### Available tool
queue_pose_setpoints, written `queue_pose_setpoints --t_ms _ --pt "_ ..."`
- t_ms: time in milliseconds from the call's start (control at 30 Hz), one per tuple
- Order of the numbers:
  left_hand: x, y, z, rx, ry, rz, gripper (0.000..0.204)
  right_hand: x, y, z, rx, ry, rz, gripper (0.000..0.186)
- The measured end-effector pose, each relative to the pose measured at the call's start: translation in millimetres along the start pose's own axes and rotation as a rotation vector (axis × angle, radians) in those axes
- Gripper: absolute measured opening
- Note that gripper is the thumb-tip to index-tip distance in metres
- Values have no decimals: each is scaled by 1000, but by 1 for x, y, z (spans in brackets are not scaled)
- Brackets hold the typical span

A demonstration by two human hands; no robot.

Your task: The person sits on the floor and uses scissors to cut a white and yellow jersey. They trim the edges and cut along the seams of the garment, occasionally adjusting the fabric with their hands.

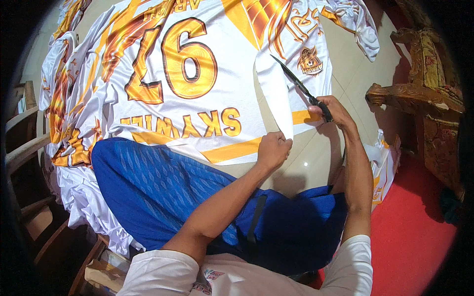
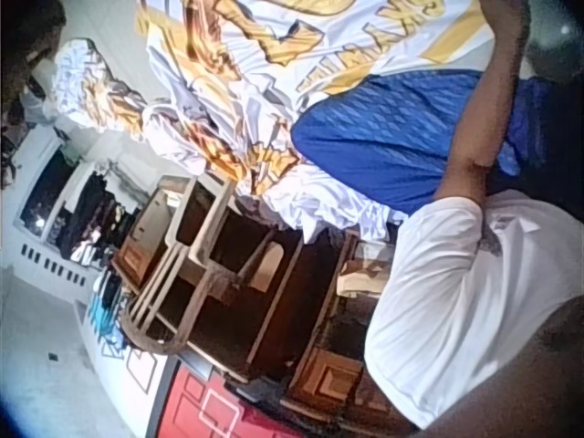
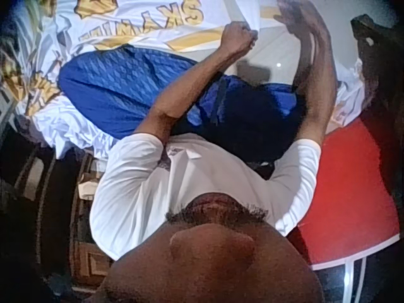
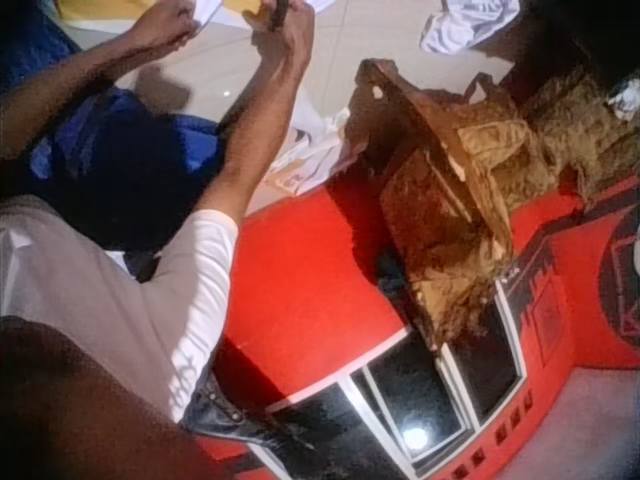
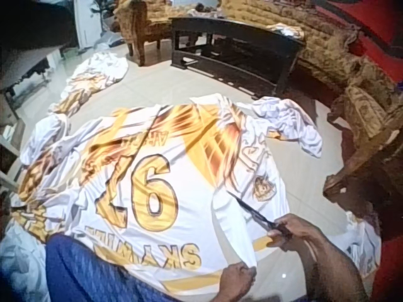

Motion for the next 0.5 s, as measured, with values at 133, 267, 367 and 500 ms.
queue_pose_setpoints --t_ms 133,267,367,500 --pt "-4 -2 0 0 -38 -27 27 -5 3 -2 95 84 34 39" --pt "-3 -1 0 11 -12 -17 26 -1 3 2 171 114 37 47" --pt "-1 0 1 5 -12 -32 26 1 5 2 146 73 48 52" --pt "0 -1 1 17 -9 -22 27 8 10 1 183 126 13 53"
Point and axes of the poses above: each hand's wrist, its own y-axis towards the middle knuckle, its own z-axis out of the palm, x = y × z, the point moved 4 cm from there along y, towards the middle knuckle, and after that the axes turned 9 degrees about z, right-handed, at the moved point
